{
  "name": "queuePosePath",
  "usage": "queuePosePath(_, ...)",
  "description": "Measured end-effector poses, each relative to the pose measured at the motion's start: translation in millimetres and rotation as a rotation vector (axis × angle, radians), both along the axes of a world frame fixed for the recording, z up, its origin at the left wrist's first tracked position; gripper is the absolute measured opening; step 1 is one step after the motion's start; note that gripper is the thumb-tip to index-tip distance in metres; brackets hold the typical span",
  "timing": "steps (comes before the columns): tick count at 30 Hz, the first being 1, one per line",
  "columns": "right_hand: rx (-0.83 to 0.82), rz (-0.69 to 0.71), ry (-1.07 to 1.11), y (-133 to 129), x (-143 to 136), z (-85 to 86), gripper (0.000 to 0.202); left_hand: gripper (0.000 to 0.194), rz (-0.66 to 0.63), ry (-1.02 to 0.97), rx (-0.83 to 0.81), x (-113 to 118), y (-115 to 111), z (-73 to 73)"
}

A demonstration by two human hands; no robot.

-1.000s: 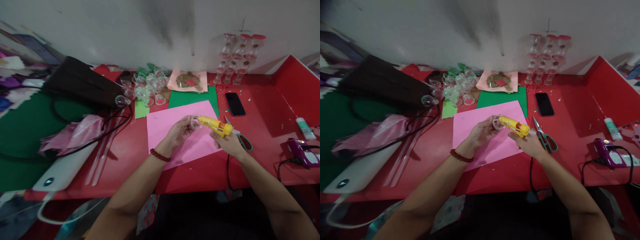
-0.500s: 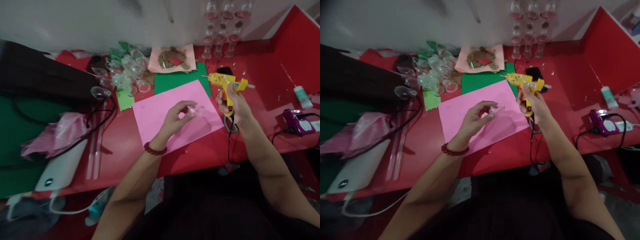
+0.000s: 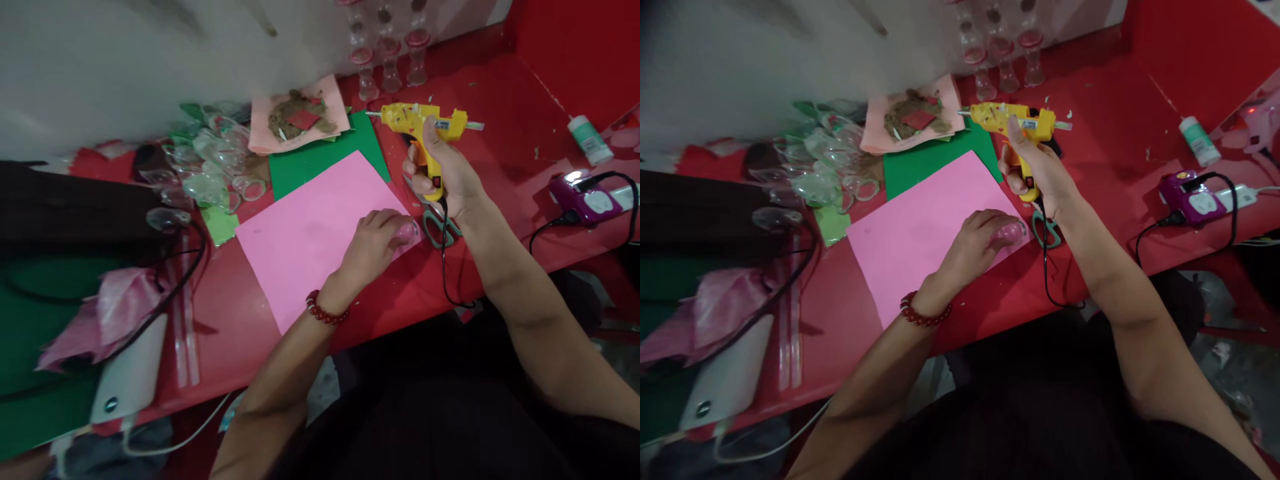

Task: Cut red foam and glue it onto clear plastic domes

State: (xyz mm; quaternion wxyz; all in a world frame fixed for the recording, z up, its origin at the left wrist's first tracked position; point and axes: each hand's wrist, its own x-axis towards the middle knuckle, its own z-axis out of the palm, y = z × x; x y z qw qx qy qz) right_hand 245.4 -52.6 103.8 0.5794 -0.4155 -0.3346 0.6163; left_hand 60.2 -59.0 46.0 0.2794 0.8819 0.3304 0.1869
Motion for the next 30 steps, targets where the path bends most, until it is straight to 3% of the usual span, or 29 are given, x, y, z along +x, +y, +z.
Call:
queuePosePath(7, -0.009, -0.021, 0.004, -1.9, -4.4, 4.1, 0.058, 0.036, 0.005, -0.002, 0.017, 1.0, -0.6, -11.1)
queuePosePath(19, -0.004, -0.028, -0.06, -6.1, -12.6, 6.1, 0.058, 0.041, 0.028, -0.059, -0.148, 2.3, -10.5, -5.1)
queuePosePath(25, 0.076, -0.042, -0.024, -5.6, -10.1, -2.3, 0.052, 0.061, 0.052, -0.062, -0.057, 0.8, -20.9, -10.9)
queuePosePath(30, 0.064, -0.109, -0.108, -0.8, -10.1, -8.3, 0.052, 0.057, 0.052, 0.107, 0.087, 5.1, -25.0, -9.4)
